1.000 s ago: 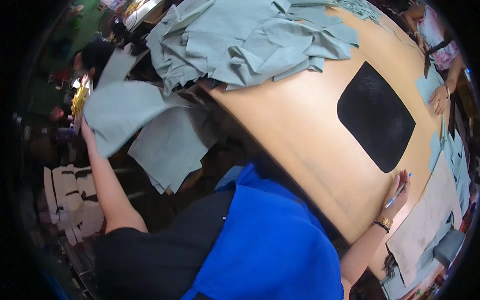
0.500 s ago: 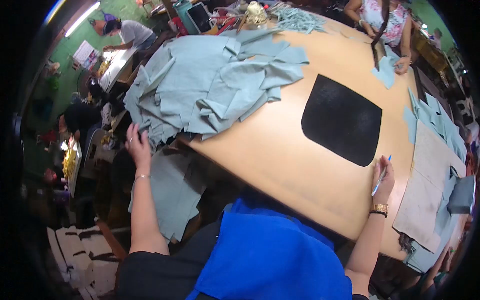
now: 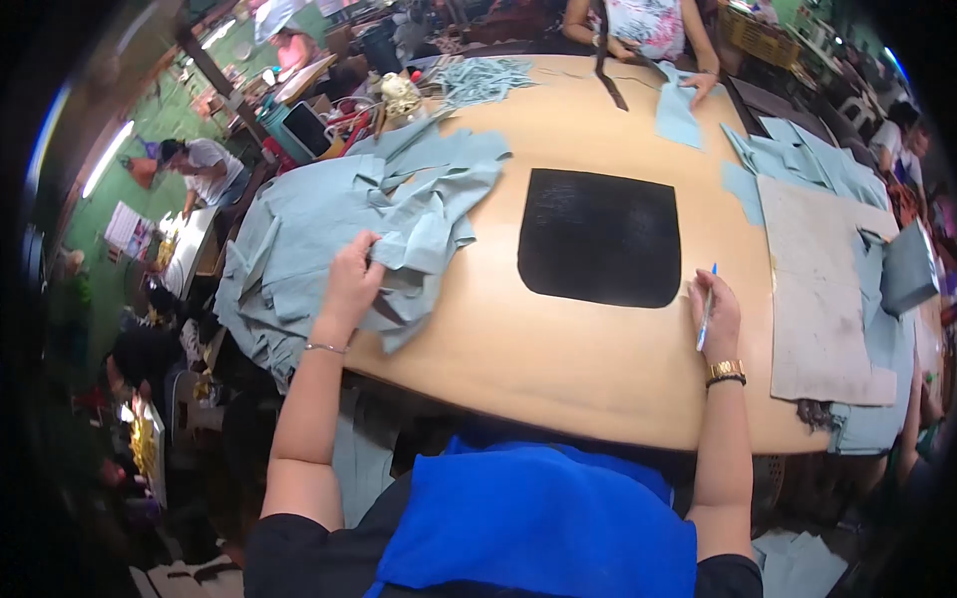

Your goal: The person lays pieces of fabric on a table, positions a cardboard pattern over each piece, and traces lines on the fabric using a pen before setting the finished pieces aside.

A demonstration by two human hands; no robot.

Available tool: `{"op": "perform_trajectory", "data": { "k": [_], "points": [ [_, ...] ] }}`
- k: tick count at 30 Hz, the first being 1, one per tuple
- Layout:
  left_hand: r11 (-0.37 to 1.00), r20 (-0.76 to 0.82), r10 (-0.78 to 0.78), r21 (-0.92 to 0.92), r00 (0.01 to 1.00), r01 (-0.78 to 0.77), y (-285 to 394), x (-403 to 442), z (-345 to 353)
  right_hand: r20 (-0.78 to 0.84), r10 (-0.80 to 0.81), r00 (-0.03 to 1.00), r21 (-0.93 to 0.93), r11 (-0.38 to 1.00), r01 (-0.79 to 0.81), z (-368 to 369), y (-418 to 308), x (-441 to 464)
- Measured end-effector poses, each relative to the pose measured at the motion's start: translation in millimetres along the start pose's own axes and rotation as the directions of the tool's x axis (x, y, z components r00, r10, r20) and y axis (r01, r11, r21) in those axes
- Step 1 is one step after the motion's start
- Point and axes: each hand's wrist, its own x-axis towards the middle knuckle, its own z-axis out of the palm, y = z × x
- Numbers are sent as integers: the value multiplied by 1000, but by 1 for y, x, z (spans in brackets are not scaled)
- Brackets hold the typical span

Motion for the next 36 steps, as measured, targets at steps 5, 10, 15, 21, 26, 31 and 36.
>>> {"op": "perform_trajectory", "data": {
  "k": [5,10,15,21,26,31,36],
  "points": [
    [918,247,214,-381,945,-108,127,-20,74,-92,49,995,67,997,-43,0,-4,-1],
    [720,294,634,-560,715,-409,171,-64,139,-93,390,916,648,723,-241,-17,-9,-14],
    [836,31,482,-314,876,-449,128,-73,166,64,-31,997,219,975,16,-27,-58,-45],
    [991,104,122,-68,987,-115,98,-35,161,244,-245,938,156,965,211,2,-103,-44],
    [977,80,47,-212,996,-29,57,-21,151,64,55,996,553,829,-81,10,-87,-28],
    [500,264,-257,-787,930,361,36,-31,90,54,331,942,785,569,-245,-61,-16,4],
    [642,351,-187,-663,918,384,50,-73,86,-96,379,920,284,897,-340,-88,12,-25]
  ]
}}
